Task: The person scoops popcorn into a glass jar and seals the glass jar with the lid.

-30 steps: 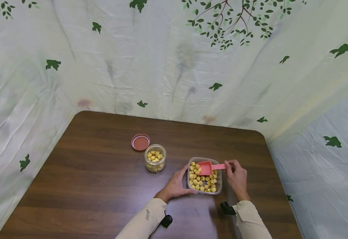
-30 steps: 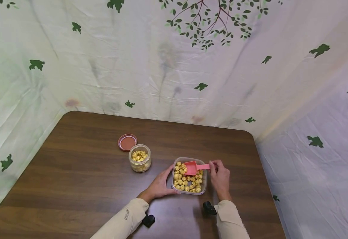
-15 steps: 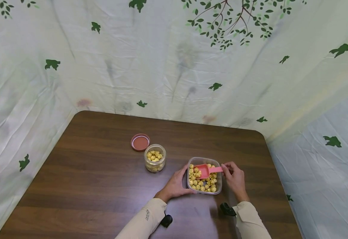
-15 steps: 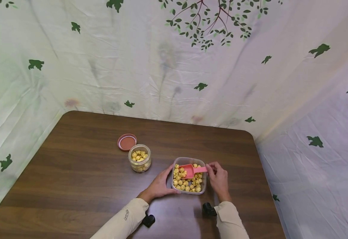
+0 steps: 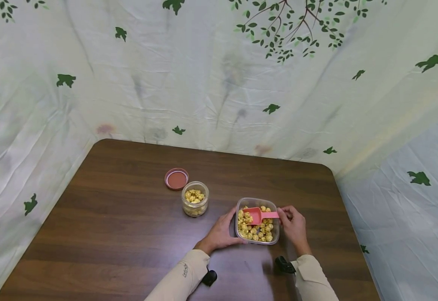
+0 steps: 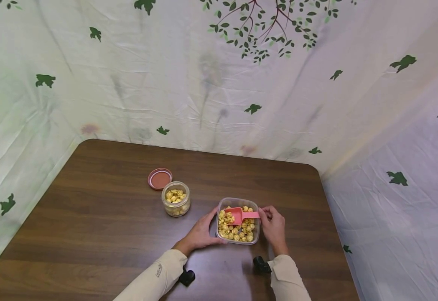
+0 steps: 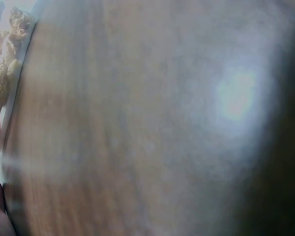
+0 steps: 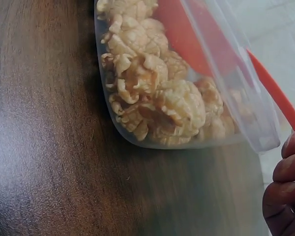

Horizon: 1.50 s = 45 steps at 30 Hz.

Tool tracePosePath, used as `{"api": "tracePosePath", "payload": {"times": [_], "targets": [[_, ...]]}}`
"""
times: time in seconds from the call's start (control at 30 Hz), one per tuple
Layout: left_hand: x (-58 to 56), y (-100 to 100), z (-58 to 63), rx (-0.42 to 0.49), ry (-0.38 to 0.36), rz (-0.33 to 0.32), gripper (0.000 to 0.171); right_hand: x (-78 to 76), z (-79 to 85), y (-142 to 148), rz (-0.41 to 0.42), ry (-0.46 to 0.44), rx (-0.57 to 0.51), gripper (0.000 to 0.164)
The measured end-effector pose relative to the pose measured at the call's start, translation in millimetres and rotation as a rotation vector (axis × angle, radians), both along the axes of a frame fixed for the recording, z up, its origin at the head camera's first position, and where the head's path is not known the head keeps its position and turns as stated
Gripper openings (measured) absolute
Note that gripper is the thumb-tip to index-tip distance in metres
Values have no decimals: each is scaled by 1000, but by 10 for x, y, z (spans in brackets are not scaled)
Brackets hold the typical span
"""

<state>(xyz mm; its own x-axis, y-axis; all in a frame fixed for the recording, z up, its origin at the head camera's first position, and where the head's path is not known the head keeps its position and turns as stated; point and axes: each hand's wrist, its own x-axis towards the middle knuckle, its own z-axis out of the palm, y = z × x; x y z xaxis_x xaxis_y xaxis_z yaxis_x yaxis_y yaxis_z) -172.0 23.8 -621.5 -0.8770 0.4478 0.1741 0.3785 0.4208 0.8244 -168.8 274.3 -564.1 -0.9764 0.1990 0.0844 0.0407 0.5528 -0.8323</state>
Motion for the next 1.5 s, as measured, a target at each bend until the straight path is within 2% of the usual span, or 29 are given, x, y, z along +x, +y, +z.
{"api": "tracePosePath", "payload": {"times": [0.23, 0.67, 1.03, 1.3, 1.5], "targets": [[2, 1, 11, 5, -13, -3, 112, 0, -36, 13, -21, -67, -57, 16], [-5, 9, -25, 10, 7, 2, 112, 0, -70, 1, -60, -113, -197, 20], [-5, 3, -34, -18, -3, 11, 111, 1, -84, 8, -91, -122, -252, 20], [3, -3, -20, -38, 21, 12, 111, 2, -98, 40, -123, -132, -283, 21], [-4, -2, -16, -27, -6, 8, 111, 11, -97, 59, -129, -149, -301, 21]]}}
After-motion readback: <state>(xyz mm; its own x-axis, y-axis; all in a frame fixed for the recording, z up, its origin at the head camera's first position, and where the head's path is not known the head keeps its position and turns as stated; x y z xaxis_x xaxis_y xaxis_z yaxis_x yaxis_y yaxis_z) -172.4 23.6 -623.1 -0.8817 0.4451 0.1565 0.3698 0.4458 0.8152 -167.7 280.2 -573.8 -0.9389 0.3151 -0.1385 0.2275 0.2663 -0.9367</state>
